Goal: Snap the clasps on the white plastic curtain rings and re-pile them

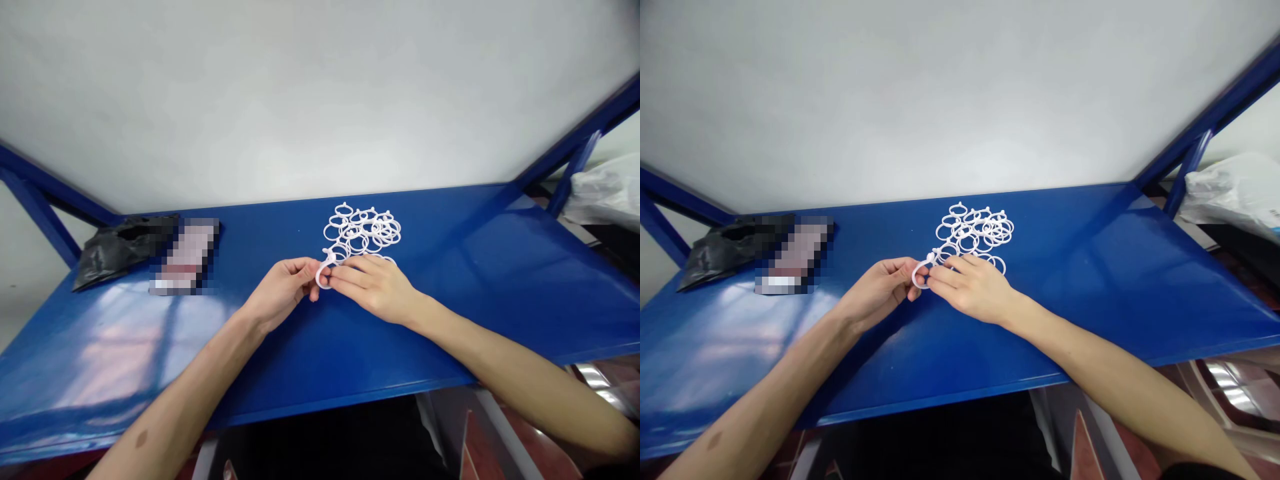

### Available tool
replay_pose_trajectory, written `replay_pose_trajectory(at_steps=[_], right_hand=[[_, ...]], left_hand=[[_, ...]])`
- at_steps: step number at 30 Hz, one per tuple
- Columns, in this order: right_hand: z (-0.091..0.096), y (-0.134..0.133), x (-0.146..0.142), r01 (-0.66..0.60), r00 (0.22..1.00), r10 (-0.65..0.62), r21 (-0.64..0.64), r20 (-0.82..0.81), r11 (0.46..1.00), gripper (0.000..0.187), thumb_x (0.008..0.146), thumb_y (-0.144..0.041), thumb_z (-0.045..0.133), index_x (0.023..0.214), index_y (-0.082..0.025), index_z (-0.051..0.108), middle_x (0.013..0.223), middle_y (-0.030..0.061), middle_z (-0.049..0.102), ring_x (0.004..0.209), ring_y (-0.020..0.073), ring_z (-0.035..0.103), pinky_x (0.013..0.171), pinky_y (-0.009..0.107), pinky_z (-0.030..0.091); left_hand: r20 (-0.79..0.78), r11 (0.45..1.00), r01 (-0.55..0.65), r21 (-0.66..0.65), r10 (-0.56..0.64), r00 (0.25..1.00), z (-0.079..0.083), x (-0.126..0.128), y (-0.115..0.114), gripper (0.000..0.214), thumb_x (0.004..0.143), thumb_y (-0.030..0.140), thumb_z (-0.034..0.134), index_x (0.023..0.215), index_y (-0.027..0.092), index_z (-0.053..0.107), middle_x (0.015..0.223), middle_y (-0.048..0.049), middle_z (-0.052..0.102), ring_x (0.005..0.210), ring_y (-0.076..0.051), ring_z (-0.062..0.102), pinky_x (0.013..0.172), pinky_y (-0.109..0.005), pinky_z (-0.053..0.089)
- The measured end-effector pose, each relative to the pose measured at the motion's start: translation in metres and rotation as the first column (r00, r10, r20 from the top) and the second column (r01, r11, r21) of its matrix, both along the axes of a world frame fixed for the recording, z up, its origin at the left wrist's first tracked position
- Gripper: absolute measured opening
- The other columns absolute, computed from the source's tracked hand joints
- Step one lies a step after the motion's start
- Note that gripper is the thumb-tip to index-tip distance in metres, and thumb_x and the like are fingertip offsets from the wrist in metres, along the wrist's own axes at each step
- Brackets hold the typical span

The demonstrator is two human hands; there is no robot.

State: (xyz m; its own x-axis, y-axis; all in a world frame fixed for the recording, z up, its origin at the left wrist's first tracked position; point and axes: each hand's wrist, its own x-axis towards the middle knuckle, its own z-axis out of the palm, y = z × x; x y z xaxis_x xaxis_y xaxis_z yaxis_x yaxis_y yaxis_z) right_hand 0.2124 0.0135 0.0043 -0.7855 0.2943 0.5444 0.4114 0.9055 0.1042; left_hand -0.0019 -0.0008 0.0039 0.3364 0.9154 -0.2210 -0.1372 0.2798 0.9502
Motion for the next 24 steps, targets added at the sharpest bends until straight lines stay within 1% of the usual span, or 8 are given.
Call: replay_pose_trajectory(at_steps=[2, 4, 6, 8, 10, 12, 16, 24], right_hand=[[0.001, 0.001, 0.001, 0.006, 1.000, -0.006, -0.021, -0.008, 1.000, 0.027, 0.100, -0.008, 0.048, 0.111, -0.017, 0.071, 0.110, 0.0062, 0.075, 0.097, 0.0211, 0.067, 0.075, 0.035, 0.055], [0.003, 0.003, 0.002, 0.018, 1.000, -0.018, -0.060, -0.011, 0.998, 0.028, 0.101, -0.009, 0.045, 0.110, -0.015, 0.071, 0.110, 0.0094, 0.075, 0.099, 0.0222, 0.067, 0.079, 0.036, 0.057], [0.006, 0.004, 0.005, 0.023, 1.000, -0.024, -0.115, -0.012, 0.993, 0.029, 0.102, -0.011, 0.043, 0.108, -0.016, 0.071, 0.110, 0.0108, 0.074, 0.101, 0.0227, 0.067, 0.081, 0.037, 0.058], [0.008, 0.006, 0.007, 0.020, 1.000, -0.020, -0.141, 0.007, 0.990, 0.029, 0.103, -0.012, 0.043, 0.107, -0.017, 0.071, 0.107, 0.0093, 0.074, 0.102, 0.0223, 0.067, 0.081, 0.037, 0.058], [0.008, 0.007, 0.010, 0.030, 0.998, -0.024, -0.123, 0.050, 0.992, 0.029, 0.103, -0.013, 0.042, 0.104, -0.019, 0.071, 0.104, 0.0067, 0.075, 0.100, 0.0212, 0.066, 0.079, 0.035, 0.057], [0.008, 0.007, 0.011, 0.055, 0.995, -0.049, -0.077, 0.086, 0.995, 0.029, 0.104, -0.014, 0.043, 0.100, -0.020, 0.071, 0.101, 0.0043, 0.075, 0.097, 0.0200, 0.064, 0.077, 0.033, 0.055], [0.006, 0.006, 0.009, 0.083, 0.992, -0.081, -0.023, 0.093, 0.996, 0.029, 0.103, -0.013, 0.044, 0.095, -0.020, 0.070, 0.095, 0.0033, 0.075, 0.090, 0.0187, 0.061, 0.070, 0.032, 0.049], [-0.002, 0.000, -0.002, 0.199, 0.974, -0.203, 0.049, 0.099, 0.979, 0.031, 0.101, -0.011, 0.042, 0.084, -0.016, 0.067, 0.080, 0.0060, 0.069, 0.075, 0.0192, 0.057, 0.063, 0.033, 0.046]], left_hand=[[-0.087, 0.997, -0.037, 0.062, 0.042, 0.995, -0.001, 0.001, -0.001, 0.036, 0.089, 0.050, 0.064, 0.081, 0.016, 0.069, 0.067, -0.0016, 0.061, 0.056, -0.011, 0.053, 0.057, -0.027, 0.045], [-0.268, 0.954, -0.130, 0.271, 0.205, 0.941, -0.001, 0.002, -0.003, 0.033, 0.095, 0.047, 0.057, 0.096, 0.017, 0.069, 0.076, -0.0033, 0.066, 0.059, -0.012, 0.057, 0.059, -0.028, 0.048], [-0.404, 0.790, -0.103, 0.604, 0.415, 0.815, -0.001, 0.001, -0.005, 0.027, 0.096, 0.041, 0.057, 0.108, 0.020, 0.067, 0.095, -0.0060, 0.071, 0.070, -0.014, 0.063, 0.066, -0.030, 0.052], [-0.451, 0.544, 0.130, 0.829, 0.513, 0.730, -0.003, 0.000, -0.005, 0.020, 0.095, 0.038, 0.061, 0.104, 0.021, 0.067, 0.110, -0.0074, 0.071, 0.085, -0.016, 0.066, 0.076, -0.032, 0.052], [-0.518, 0.348, 0.387, 0.854, 0.501, 0.693, -0.004, -0.003, -0.004, 0.018, 0.096, 0.038, 0.061, 0.095, 0.021, 0.066, 0.110, -0.0065, 0.072, 0.091, -0.017, 0.066, 0.080, -0.032, 0.050], [-0.595, 0.252, 0.552, 0.795, 0.505, 0.625, -0.005, -0.004, -0.002, 0.018, 0.099, 0.037, 0.058, 0.093, 0.021, 0.065, 0.103, -0.0045, 0.074, 0.085, -0.016, 0.065, 0.076, -0.031, 0.046], [-0.674, 0.222, 0.694, 0.685, 0.554, 0.488, -0.005, -0.004, 0.001, 0.023, 0.104, 0.025, 0.047, 0.087, 0.021, 0.062, 0.083, -0.0013, 0.070, 0.074, -0.016, 0.058, 0.068, -0.032, 0.036], [-0.648, 0.318, 0.624, 0.714, 0.639, 0.416, -0.002, 0.009, -0.005, 0.037, 0.104, 0.023, 0.041, 0.072, 0.020, 0.059, 0.067, -0.0027, 0.059, 0.063, -0.017, 0.048, 0.060, -0.035, 0.028]])
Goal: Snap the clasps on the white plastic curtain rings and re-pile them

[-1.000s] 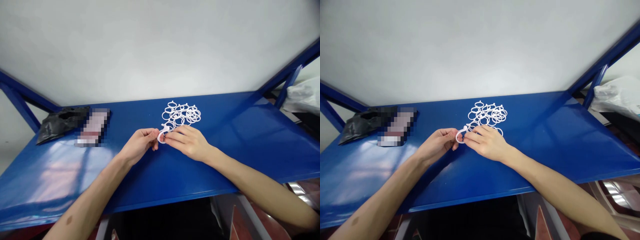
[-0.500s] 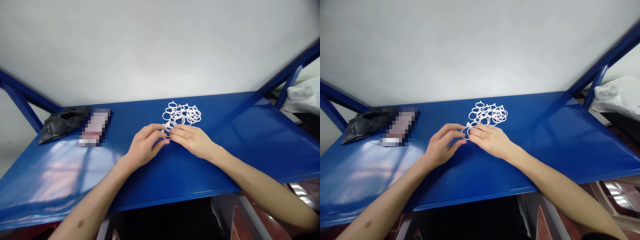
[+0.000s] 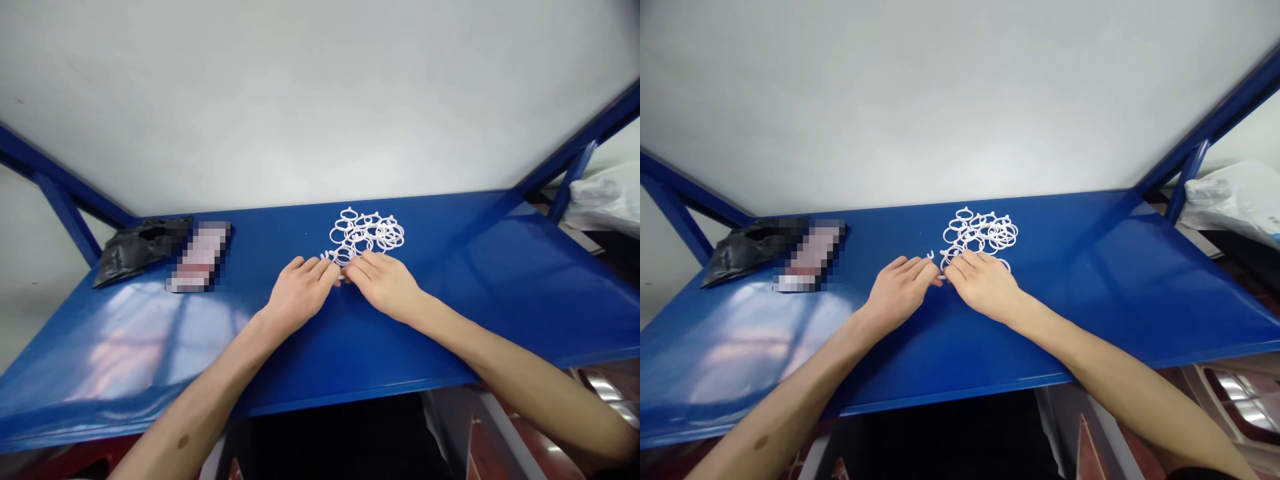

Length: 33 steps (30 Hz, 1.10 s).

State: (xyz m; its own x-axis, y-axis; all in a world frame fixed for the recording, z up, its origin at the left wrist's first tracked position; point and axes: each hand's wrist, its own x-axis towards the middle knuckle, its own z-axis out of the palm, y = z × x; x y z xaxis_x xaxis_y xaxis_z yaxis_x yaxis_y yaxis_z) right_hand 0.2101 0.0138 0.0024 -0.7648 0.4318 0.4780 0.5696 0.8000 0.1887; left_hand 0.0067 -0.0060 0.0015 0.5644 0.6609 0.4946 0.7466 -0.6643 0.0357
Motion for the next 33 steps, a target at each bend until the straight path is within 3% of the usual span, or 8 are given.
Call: replay_pose_trajectory(at_steps=[7, 12, 15, 17, 20, 23, 28, 33], right_hand=[[-0.001, 0.011, 0.009, 0.027, 0.978, -0.036, -0.050, -0.204, 0.998, 0.026, 0.101, -0.026, 0.053, 0.123, -0.018, 0.063, 0.128, 0.0130, 0.066, 0.107, 0.0233, 0.066, 0.085, 0.039, 0.058], [0.002, 0.025, 0.024, 0.036, 0.993, -0.056, -0.188, -0.101, 0.982, 0.036, 0.093, -0.040, 0.066, 0.122, -0.018, 0.065, 0.129, 0.0151, 0.062, 0.116, 0.0302, 0.058, 0.093, 0.050, 0.056], [0.003, 0.028, 0.026, -0.005, 0.999, -0.003, -0.231, -0.033, 0.973, 0.037, 0.092, -0.036, 0.068, 0.126, -0.022, 0.064, 0.134, 0.0130, 0.059, 0.121, 0.0306, 0.054, 0.097, 0.052, 0.053], [0.001, 0.028, 0.023, -0.033, 0.999, 0.034, -0.236, -0.001, 0.971, 0.029, 0.093, -0.027, 0.067, 0.122, -0.024, 0.067, 0.136, 0.0109, 0.059, 0.123, 0.0290, 0.053, 0.099, 0.050, 0.051], [-0.004, 0.028, 0.018, -0.030, 0.999, 0.033, -0.213, 0.007, 0.976, 0.014, 0.093, -0.018, 0.065, 0.104, -0.021, 0.073, 0.134, 0.0096, 0.060, 0.122, 0.0270, 0.053, 0.098, 0.047, 0.051], [-0.009, 0.029, 0.016, -0.047, 0.999, 0.045, -0.172, -0.015, 0.984, 0.012, 0.096, -0.017, 0.061, 0.097, -0.020, 0.073, 0.129, 0.0085, 0.063, 0.118, 0.0253, 0.054, 0.097, 0.044, 0.050], [-0.007, 0.035, 0.021, -0.030, 0.994, 0.013, -0.159, -0.104, 0.987, 0.019, 0.100, -0.020, 0.054, 0.099, -0.020, 0.073, 0.117, 0.0072, 0.070, 0.105, 0.0231, 0.056, 0.086, 0.037, 0.052], [-0.012, 0.043, 0.025, -0.056, 0.994, 0.031, -0.234, -0.109, 0.971, 0.017, 0.099, -0.023, 0.057, 0.105, -0.019, 0.072, 0.111, 0.0051, 0.073, 0.103, 0.0239, 0.056, 0.088, 0.038, 0.051]], left_hand=[[-0.022, 0.992, -0.118, 0.045, 0.119, 0.993, -0.008, -0.027, 0.019, 0.022, 0.101, 0.019, 0.047, 0.093, 0.022, 0.068, 0.083, -0.0049, 0.069, 0.080, -0.022, 0.055, 0.070, -0.036, 0.037], [-0.071, 0.920, -0.390, 0.024, 0.391, 0.918, -0.017, -0.065, 0.036, 0.026, 0.094, 0.010, 0.046, 0.096, 0.021, 0.070, 0.094, -0.0118, 0.071, 0.094, -0.031, 0.055, 0.075, -0.043, 0.039], [-0.053, 0.878, -0.478, 0.033, 0.479, 0.876, -0.015, -0.068, 0.035, 0.023, 0.093, 0.015, 0.051, 0.106, 0.017, 0.070, 0.109, -0.0160, 0.070, 0.102, -0.035, 0.054, 0.078, -0.047, 0.041], [-0.010, 0.902, -0.432, 0.016, 0.432, 0.902, -0.011, -0.060, 0.032, 0.023, 0.095, 0.021, 0.054, 0.112, 0.017, 0.069, 0.113, -0.0151, 0.070, 0.106, -0.035, 0.055, 0.082, -0.048, 0.043], [0.049, 0.977, -0.209, -0.049, 0.211, 0.976, -0.008, -0.043, 0.025, 0.021, 0.098, 0.023, 0.053, 0.111, 0.018, 0.069, 0.110, -0.0106, 0.071, 0.105, -0.029, 0.058, 0.090, -0.045, 0.047], [0.087, 0.993, -0.030, -0.111, 0.040, 0.995, -0.010, -0.030, 0.019, 0.019, 0.099, 0.024, 0.052, 0.108, 0.018, 0.069, 0.106, -0.0080, 0.072, 0.100, -0.024, 0.059, 0.091, -0.041, 0.050], [0.107, 0.988, 0.023, -0.155, -0.006, 0.994, -0.016, -0.024, 0.016, 0.019, 0.100, 0.024, 0.052, 0.107, 0.018, 0.069, 0.104, -0.0073, 0.072, 0.097, -0.022, 0.058, 0.089, -0.039, 0.052], [0.089, 0.981, 0.011, -0.194, 0.006, 0.996, -0.016, -0.023, 0.015, 0.019, 0.100, 0.025, 0.052, 0.107, 0.018, 0.069, 0.104, -0.0071, 0.072, 0.097, -0.022, 0.059, 0.089, -0.040, 0.054]])
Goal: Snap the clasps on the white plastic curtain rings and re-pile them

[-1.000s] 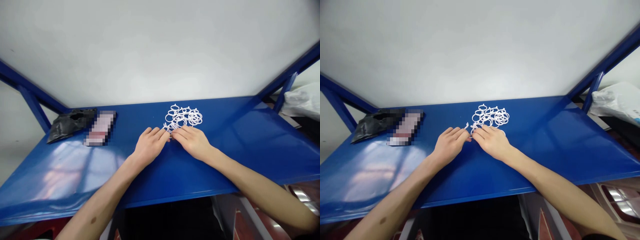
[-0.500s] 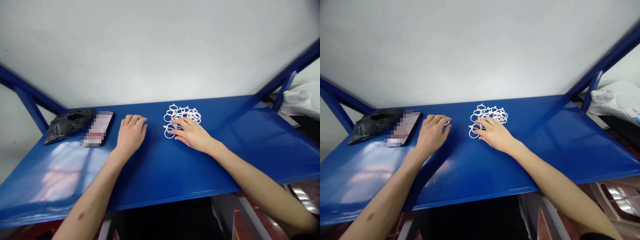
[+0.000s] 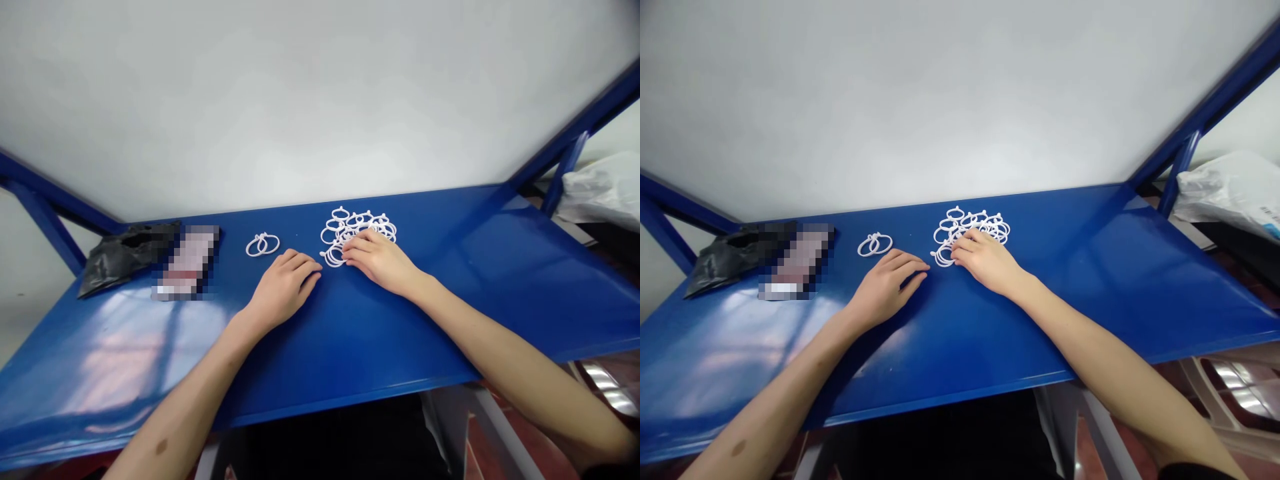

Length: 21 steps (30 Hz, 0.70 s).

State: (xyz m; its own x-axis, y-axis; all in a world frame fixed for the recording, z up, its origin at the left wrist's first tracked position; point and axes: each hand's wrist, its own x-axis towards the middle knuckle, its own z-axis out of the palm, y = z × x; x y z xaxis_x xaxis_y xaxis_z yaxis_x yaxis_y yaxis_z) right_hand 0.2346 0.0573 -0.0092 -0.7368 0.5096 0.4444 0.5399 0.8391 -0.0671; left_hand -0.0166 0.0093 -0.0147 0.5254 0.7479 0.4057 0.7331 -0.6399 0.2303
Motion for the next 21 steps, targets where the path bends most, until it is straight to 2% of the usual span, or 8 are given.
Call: replay_pose_trajectory(at_steps=[3, 6, 10, 13, 17, 21], right_hand=[[-0.004, 0.002, -0.003, 0.003, 1.000, -0.003, -0.021, 0.008, 1.000, 0.018, 0.098, -0.027, 0.059, 0.107, -0.019, 0.072, 0.111, 0.0054, 0.073, 0.106, 0.0251, 0.055, 0.090, 0.040, 0.049], [-0.006, 0.002, -0.006, 0.019, 1.000, -0.019, -0.029, 0.011, 0.999, 0.018, 0.099, -0.024, 0.057, 0.103, -0.019, 0.073, 0.106, 0.0054, 0.074, 0.104, 0.0245, 0.054, 0.087, 0.039, 0.048], [-0.003, 0.002, -0.008, -0.017, 1.000, 0.017, 0.009, 0.023, 1.000, 0.020, 0.101, -0.019, 0.051, 0.103, -0.018, 0.072, 0.105, 0.0051, 0.074, 0.100, 0.0230, 0.053, 0.087, 0.038, 0.046], [-0.002, 0.002, -0.007, -0.024, 0.999, 0.023, 0.028, 0.037, 0.999, 0.021, 0.101, -0.016, 0.051, 0.103, -0.019, 0.071, 0.105, 0.0055, 0.074, 0.100, 0.0229, 0.053, 0.086, 0.037, 0.045], [-0.004, 0.003, -0.008, -0.005, 0.998, 0.006, -0.023, 0.063, 1.000, 0.019, 0.100, -0.018, 0.053, 0.099, -0.019, 0.071, 0.101, 0.0060, 0.074, 0.100, 0.0229, 0.053, 0.083, 0.036, 0.044], [-0.005, 0.003, -0.010, 0.009, 0.997, -0.007, -0.025, 0.080, 1.000, 0.020, 0.101, -0.018, 0.051, 0.100, -0.019, 0.071, 0.098, 0.0058, 0.073, 0.099, 0.0228, 0.052, 0.084, 0.036, 0.043]], left_hand=[[-0.020, 0.999, -0.015, -0.042, 0.014, 1.000, -0.003, 0.002, -0.001, 0.019, 0.099, 0.025, 0.053, 0.109, 0.018, 0.068, 0.107, -0.0075, 0.072, 0.101, -0.023, 0.061, 0.091, -0.041, 0.055], [-0.042, 0.996, -0.042, -0.075, 0.039, 0.998, -0.008, 0.005, -0.001, 0.025, 0.098, 0.027, 0.056, 0.118, 0.017, 0.065, 0.121, -0.0097, 0.070, 0.116, -0.026, 0.059, 0.099, -0.046, 0.053], [-0.063, 0.992, -0.059, -0.108, 0.052, 0.997, -0.016, 0.008, 0.002, 0.042, 0.099, 0.034, 0.054, 0.135, 0.013, 0.056, 0.142, -0.0125, 0.059, 0.138, -0.030, 0.047, 0.115, -0.050, 0.042], [-0.080, 0.987, -0.069, -0.144, 0.058, 0.995, -0.020, 0.008, 0.005, 0.048, 0.100, 0.039, 0.051, 0.140, 0.013, 0.052, 0.149, -0.0122, 0.053, 0.146, -0.030, 0.038, 0.121, -0.050, 0.035], [-0.082, 0.986, -0.093, -0.139, 0.082, 0.993, -0.022, 0.009, 0.007, 0.050, 0.100, 0.043, 0.051, 0.141, 0.014, 0.051, 0.150, -0.0117, 0.053, 0.147, -0.030, 0.037, 0.121, -0.052, 0.033], [-0.050, 0.994, -0.096, -0.051, 0.094, 0.994, -0.015, 0.011, 0.004, 0.039, 0.098, 0.033, 0.057, 0.131, 0.014, 0.057, 0.137, -0.0137, 0.062, 0.132, -0.030, 0.053, 0.112, -0.050, 0.043]])
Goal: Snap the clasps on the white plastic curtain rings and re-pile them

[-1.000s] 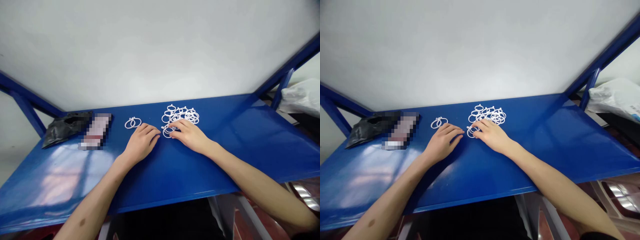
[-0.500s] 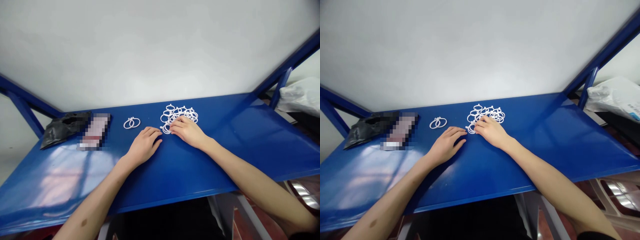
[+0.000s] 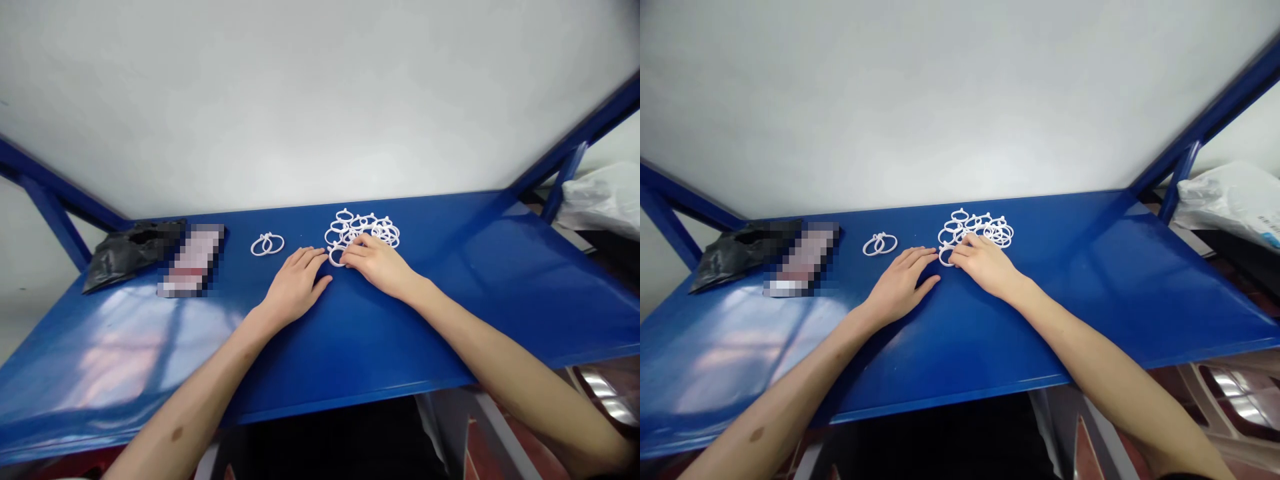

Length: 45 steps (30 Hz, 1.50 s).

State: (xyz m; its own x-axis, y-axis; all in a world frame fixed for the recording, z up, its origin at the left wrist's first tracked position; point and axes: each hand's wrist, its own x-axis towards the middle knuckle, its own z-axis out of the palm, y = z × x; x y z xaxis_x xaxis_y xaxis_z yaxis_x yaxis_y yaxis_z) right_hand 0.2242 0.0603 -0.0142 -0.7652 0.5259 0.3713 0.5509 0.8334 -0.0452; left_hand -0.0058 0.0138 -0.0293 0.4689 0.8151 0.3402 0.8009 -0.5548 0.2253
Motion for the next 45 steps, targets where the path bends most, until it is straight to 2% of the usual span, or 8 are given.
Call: replay_pose_trajectory(at_steps=[4, 7, 11, 20, 31, 39, 43, 45], right_hand=[[0.004, -0.009, -0.005, -0.035, 0.995, 0.031, 0.040, 0.099, 0.999, 0.022, 0.102, -0.015, 0.046, 0.099, -0.015, 0.068, 0.093, 0.0082, 0.069, 0.090, 0.0220, 0.052, 0.081, 0.036, 0.043], [0.007, -0.021, -0.011, -0.077, 0.986, 0.067, 0.055, 0.155, 0.996, 0.026, 0.103, -0.013, 0.040, 0.099, -0.011, 0.066, 0.094, 0.0102, 0.066, 0.083, 0.0206, 0.052, 0.077, 0.034, 0.043], [0.010, -0.034, -0.015, -0.073, 0.989, 0.063, 0.069, 0.135, 0.995, 0.033, 0.105, -0.013, 0.033, 0.098, -0.010, 0.065, 0.095, 0.0118, 0.066, 0.083, 0.0205, 0.055, 0.078, 0.035, 0.044], [0.017, -0.034, -0.014, -0.109, 0.991, 0.105, 0.051, 0.081, 0.993, 0.025, 0.104, -0.016, 0.043, 0.096, -0.016, 0.067, 0.091, 0.0061, 0.070, 0.084, 0.0187, 0.058, 0.072, 0.032, 0.042], [0.016, -0.049, -0.026, 0.055, 0.996, -0.072, 0.241, 0.060, 0.969, 0.034, 0.103, -0.016, 0.044, 0.085, -0.017, 0.072, 0.082, 0.0067, 0.072, 0.071, 0.0185, 0.053, 0.064, 0.036, 0.036], [0.011, -0.058, -0.030, 0.164, 0.986, -0.167, 0.260, -0.011, 0.952, 0.030, 0.099, -0.008, 0.045, 0.085, -0.014, 0.072, 0.077, 0.0068, 0.070, 0.068, 0.0191, 0.058, 0.066, 0.036, 0.043], [0.014, -0.043, -0.025, 0.026, 0.991, 0.002, 0.211, -0.132, 0.977, 0.027, 0.104, -0.018, 0.044, 0.112, -0.015, 0.070, 0.110, 0.0088, 0.073, 0.092, 0.0195, 0.066, 0.078, 0.034, 0.053], [0.017, -0.025, -0.020, 0.056, 0.974, -0.025, 0.134, -0.225, 0.989, 0.031, 0.104, -0.027, 0.047, 0.128, -0.016, 0.063, 0.130, 0.0116, 0.066, 0.109, 0.0220, 0.063, 0.088, 0.037, 0.055]], left_hand=[[0.040, 0.986, 0.090, 0.142, -0.096, 0.995, 0.009, 0.001, -0.006, 0.023, 0.097, 0.029, 0.058, 0.116, 0.018, 0.058, 0.127, -0.0118, 0.065, 0.113, -0.026, 0.061, 0.096, -0.044, 0.051], [0.002, 0.970, 0.210, 0.126, -0.212, 0.977, 0.010, 0.002, -0.008, 0.013, 0.100, 0.031, 0.053, 0.104, 0.018, 0.057, 0.111, -0.0090, 0.068, 0.095, -0.022, 0.063, 0.083, -0.038, 0.052], [-0.034, 0.970, 0.215, 0.112, -0.212, 0.977, 0.007, 0.001, -0.008, 0.023, 0.104, 0.026, 0.042, 0.086, 0.018, 0.055, 0.078, -0.0022, 0.061, 0.072, -0.017, 0.056, 0.068, -0.030, 0.048], [0.012, 0.948, 0.294, 0.125, -0.298, 0.954, 0.024, -0.005, -0.011, 0.030, 0.103, 0.015, 0.034, 0.086, 0.019, 0.058, 0.081, -0.0010, 0.061, 0.080, -0.014, 0.058, 0.072, -0.025, 0.048], [-0.126, 0.973, 0.100, 0.206, -0.075, 0.989, 0.025, 0.014, -0.018, 0.035, 0.101, 0.009, 0.028, 0.076, 0.020, 0.050, 0.070, -0.0009, 0.058, 0.066, -0.015, 0.052, 0.060, -0.026, 0.040], [-0.021, 0.990, 0.014, 0.143, -0.011, 1.000, 0.022, 0.015, -0.020, 0.029, 0.099, 0.009, 0.031, 0.080, 0.021, 0.051, 0.073, -0.0001, 0.061, 0.068, -0.015, 0.054, 0.058, -0.025, 0.041], [0.070, 0.993, 0.038, 0.110, -0.046, 0.996, 0.017, -0.001, -0.011, 0.024, 0.101, 0.013, 0.036, 0.097, 0.021, 0.059, 0.090, -0.0013, 0.069, 0.084, -0.015, 0.062, 0.069, -0.024, 0.048], [0.124, 0.990, -0.042, 0.137, 0.025, 0.992, 0.016, -0.016, -0.002, 0.022, 0.100, 0.015, 0.041, 0.111, 0.021, 0.060, 0.096, -0.0039, 0.070, 0.091, -0.017, 0.064, 0.076, -0.027, 0.051]])
